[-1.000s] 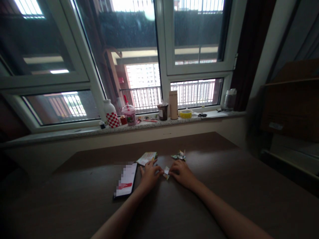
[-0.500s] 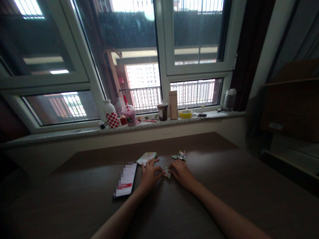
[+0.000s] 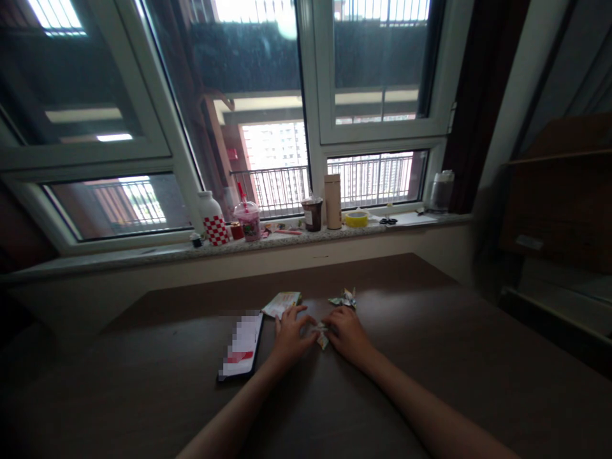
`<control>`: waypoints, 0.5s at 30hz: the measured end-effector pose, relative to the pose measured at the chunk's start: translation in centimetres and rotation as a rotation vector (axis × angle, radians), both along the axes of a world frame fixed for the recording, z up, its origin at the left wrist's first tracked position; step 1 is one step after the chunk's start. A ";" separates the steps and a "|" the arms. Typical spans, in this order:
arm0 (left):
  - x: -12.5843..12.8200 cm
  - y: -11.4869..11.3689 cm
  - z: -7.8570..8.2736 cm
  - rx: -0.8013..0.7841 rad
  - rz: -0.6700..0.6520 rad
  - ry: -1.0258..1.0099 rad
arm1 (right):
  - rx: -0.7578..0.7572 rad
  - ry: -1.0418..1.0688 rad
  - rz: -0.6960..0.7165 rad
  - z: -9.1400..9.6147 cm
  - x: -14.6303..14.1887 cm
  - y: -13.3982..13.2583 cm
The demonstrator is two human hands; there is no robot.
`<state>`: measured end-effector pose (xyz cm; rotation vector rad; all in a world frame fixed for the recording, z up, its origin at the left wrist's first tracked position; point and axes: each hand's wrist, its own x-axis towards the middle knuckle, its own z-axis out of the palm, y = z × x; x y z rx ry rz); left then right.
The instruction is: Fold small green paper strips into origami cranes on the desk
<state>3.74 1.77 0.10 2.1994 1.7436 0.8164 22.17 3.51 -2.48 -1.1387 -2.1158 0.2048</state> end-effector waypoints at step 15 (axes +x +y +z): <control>0.7 0.6 -0.3 0.006 0.074 0.060 | 0.044 -0.054 -0.075 1.0 -0.9 -0.3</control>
